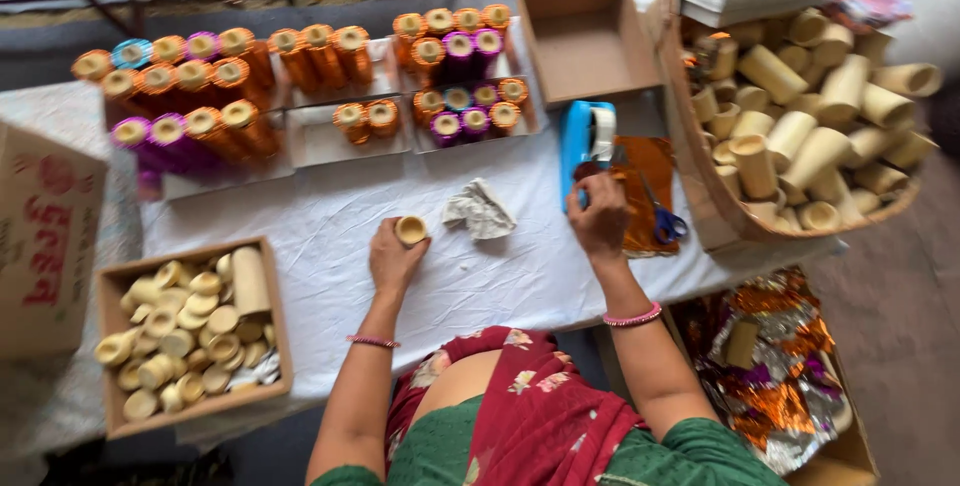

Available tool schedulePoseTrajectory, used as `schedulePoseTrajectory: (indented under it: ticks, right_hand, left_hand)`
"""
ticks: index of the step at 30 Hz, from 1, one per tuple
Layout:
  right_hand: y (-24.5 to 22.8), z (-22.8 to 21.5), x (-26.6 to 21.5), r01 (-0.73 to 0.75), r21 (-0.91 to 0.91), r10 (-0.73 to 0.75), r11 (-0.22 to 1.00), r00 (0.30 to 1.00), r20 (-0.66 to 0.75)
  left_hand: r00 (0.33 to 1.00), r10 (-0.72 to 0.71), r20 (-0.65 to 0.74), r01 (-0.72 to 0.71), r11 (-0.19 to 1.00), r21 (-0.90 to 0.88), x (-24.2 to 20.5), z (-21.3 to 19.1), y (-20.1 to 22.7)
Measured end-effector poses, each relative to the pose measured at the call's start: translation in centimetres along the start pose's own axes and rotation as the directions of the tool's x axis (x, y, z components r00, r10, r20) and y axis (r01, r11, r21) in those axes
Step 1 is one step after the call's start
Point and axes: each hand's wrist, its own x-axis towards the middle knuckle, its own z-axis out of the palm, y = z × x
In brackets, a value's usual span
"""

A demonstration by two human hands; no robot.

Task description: Cleaning and wrapping small cylindrical objects with foil and cloth.

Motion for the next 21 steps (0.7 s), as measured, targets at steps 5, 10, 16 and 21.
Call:
schedulePoseTrajectory:
  ticks: [5, 10, 16, 21]
  right_hand:
    - [-7.4, 5.9, -1.2, -0.186, 0.346, -0.018, 0.92, 0.859, 0.512]
    - [-14.0, 7.8, 0.4, -0.876, 0.467, -0.178, -0.116, 0.481, 0.858]
    - [-15.3, 11.2, -1.8, -0.926, 0.275, 0.019, -0.259, 0.28, 0.96]
    - [-9.7, 18.1, -8.5, -0.926, 0.264, 0.081, -0.27, 0.252, 0.964]
  left_hand:
    - [0.976, -0.219, 0.012, 0.208, 0.906, -0.368, -0.3, -0.8, -0.2]
    - [0.933, -0.326, -0.153, 0.076, 0.594, -0.801, -1.0, -3.5, -1.0]
    - [0.84, -0.131, -0.527, -0.214, 0.813, -0.542, -1.8, -6.9, -1.2]
    - [0.928, 0.063, -0.368, -0.247, 0.843, -0.478, -2.1, -7.2, 1.2]
